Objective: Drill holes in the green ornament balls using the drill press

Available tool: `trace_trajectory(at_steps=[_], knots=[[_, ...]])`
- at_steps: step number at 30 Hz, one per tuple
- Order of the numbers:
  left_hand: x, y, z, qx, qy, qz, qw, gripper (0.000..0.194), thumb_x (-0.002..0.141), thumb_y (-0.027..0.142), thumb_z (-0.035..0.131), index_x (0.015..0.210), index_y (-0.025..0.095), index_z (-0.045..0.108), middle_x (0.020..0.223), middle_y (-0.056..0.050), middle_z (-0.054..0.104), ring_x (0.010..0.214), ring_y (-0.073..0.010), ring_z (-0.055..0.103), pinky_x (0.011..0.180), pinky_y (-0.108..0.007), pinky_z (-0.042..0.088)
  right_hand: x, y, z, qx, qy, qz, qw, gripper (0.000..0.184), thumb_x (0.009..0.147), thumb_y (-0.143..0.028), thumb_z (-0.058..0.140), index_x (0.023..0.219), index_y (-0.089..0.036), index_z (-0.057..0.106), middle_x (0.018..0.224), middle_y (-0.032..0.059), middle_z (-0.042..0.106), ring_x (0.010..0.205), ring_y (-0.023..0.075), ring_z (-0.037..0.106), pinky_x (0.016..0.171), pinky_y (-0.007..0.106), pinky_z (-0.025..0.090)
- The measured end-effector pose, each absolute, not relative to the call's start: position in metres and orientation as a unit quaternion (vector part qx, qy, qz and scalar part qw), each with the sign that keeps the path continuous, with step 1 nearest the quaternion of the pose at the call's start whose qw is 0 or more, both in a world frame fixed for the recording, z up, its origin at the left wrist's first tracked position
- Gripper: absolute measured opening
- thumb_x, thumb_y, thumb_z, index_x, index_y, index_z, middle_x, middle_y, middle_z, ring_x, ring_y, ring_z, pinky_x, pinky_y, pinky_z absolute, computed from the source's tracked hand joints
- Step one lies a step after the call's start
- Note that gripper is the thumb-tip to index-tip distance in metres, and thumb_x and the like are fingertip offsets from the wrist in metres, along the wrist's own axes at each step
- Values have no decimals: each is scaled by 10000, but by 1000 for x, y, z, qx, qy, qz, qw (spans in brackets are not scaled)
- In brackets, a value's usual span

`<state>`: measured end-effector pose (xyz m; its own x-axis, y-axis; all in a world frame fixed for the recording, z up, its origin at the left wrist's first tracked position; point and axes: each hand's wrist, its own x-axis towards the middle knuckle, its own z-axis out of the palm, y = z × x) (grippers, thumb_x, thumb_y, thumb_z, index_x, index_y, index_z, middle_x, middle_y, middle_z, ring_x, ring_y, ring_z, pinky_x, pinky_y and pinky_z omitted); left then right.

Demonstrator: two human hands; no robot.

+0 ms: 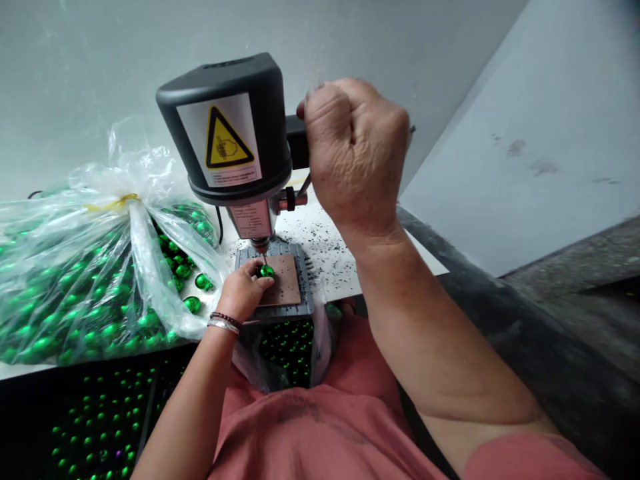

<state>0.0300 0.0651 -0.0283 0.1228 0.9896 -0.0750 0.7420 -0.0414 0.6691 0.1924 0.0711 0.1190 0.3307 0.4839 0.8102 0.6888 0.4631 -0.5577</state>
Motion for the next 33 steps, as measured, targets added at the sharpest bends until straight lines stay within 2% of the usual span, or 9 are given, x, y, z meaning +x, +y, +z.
trace_trajectory(at_steps=[3, 8, 14, 16, 21, 27, 33], knots=[[31, 66, -25, 715, 623, 188, 253, 360, 688, 326, 583, 1030, 220, 612, 917, -24, 675, 840, -190, 603, 745, -289, 445, 194, 80, 125, -538, -574, -71, 613, 310, 851, -345, 372, 621, -220, 539, 589, -15, 497, 656, 107, 519, 661, 263, 397], [31, 66, -23, 717, 631, 171, 243, 395, 680, 370, 607, 1054, 245, 625, 938, -24, 685, 867, -206, 612, 766, -299, 445, 196, 83, 128, -533, -585, -44, 609, 308, 858, -328, 368, 659, -200, 565, 610, -14, 506, 705, 87, 526, 701, 238, 402], [33, 66, -23, 709, 637, 175, 249, 439, 699, 388, 596, 1096, 202, 616, 1071, -69, 652, 980, -225, 590, 840, -318, 430, 193, 60, 111, -453, -598, -78, 656, 311, 849, -325, 383, 766, -171, 639, 568, -20, 511, 564, 64, 468, 591, 230, 388], [33, 67, -25, 717, 627, 179, 247, 426, 702, 389, 595, 1090, 215, 619, 1050, -59, 659, 969, -219, 593, 836, -312, 433, 192, 51, 101, -434, -605, -94, 661, 304, 855, -309, 373, 838, -162, 638, 620, -7, 556, 573, 61, 499, 608, 222, 424], [32, 67, -25, 733, 614, 174, 236, 375, 713, 390, 582, 1050, 236, 639, 989, -43, 676, 904, -219, 608, 781, -309, 441, 191, 40, 78, -428, -607, -124, 658, 268, 856, -307, 369, 953, -204, 597, 796, 17, 622, 746, 98, 591, 682, 251, 479], [33, 67, -23, 725, 619, 173, 248, 400, 706, 387, 590, 1073, 233, 632, 991, -34, 676, 892, -210, 603, 758, -291, 436, 193, 36, 58, -418, -611, -193, 644, 225, 815, -226, 443, 975, -204, 599, 752, 4, 629, 653, 91, 557, 662, 256, 484], [33, 67, -21, 714, 632, 164, 254, 423, 694, 372, 605, 1096, 244, 623, 937, -20, 685, 884, -198, 594, 747, -266, 433, 190, 34, 47, -428, -596, -254, 631, 245, 806, -166, 422, 979, -200, 592, 734, -28, 620, 603, 68, 501, 603, 229, 451]])
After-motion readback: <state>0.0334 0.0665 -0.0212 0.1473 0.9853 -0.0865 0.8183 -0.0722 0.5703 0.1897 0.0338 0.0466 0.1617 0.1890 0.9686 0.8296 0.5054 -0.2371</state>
